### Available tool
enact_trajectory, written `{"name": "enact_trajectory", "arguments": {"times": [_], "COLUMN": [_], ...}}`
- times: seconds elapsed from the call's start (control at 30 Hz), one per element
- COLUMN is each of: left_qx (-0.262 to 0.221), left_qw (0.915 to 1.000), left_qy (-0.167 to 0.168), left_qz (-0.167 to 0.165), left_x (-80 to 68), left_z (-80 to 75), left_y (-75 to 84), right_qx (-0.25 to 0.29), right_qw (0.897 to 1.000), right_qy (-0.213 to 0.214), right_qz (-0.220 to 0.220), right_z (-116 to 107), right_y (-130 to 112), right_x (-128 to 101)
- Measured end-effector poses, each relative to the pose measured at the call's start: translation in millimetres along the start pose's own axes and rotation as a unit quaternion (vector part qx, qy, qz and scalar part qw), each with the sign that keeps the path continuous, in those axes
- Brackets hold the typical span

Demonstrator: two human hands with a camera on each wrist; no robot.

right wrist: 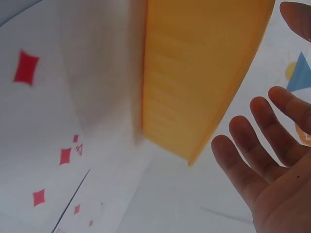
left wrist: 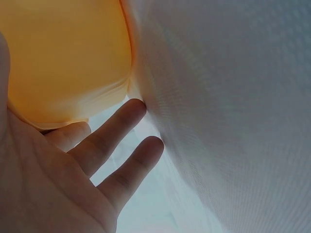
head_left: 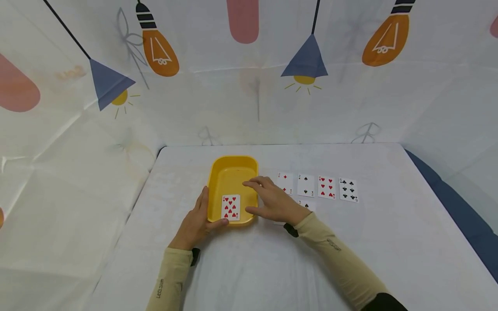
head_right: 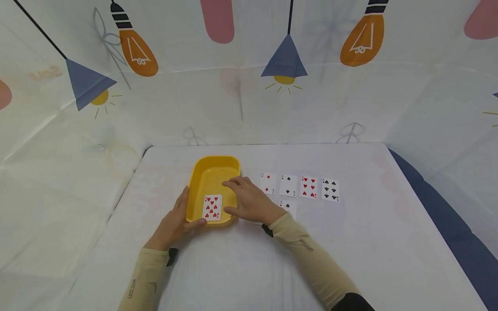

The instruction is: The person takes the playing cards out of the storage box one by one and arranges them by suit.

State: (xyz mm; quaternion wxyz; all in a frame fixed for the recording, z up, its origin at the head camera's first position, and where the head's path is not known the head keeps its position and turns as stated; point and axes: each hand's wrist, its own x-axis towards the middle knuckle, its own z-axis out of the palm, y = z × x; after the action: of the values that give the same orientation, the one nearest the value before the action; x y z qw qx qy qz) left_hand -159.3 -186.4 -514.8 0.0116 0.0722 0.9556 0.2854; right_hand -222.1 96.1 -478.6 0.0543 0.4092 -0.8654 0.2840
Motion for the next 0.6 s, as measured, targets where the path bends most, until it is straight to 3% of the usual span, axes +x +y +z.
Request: {"name": "enact_trajectory", "arguments": {"times": [0.37, 0.6], "left_qx": [0.008, 0.011], "left_qw": [0.9997, 0.9997], "left_qy": [0.007, 0.006], "left_qz": [0.023, 0.022], "left_x": [-0.9, -0.8], "left_z": [-1.6, -1.4], "left_y": [-0.3, -1.2], "right_qx": [0.007, -0.009], "right_qw": [0.999, 0.999], "right_qy": [0.003, -0.025], "right_qz": [-0.047, -0.036], "right_z": [15.9, 24.9], "right_y": [-1.1, -6.8], "right_x": [17.7, 27.6]}}
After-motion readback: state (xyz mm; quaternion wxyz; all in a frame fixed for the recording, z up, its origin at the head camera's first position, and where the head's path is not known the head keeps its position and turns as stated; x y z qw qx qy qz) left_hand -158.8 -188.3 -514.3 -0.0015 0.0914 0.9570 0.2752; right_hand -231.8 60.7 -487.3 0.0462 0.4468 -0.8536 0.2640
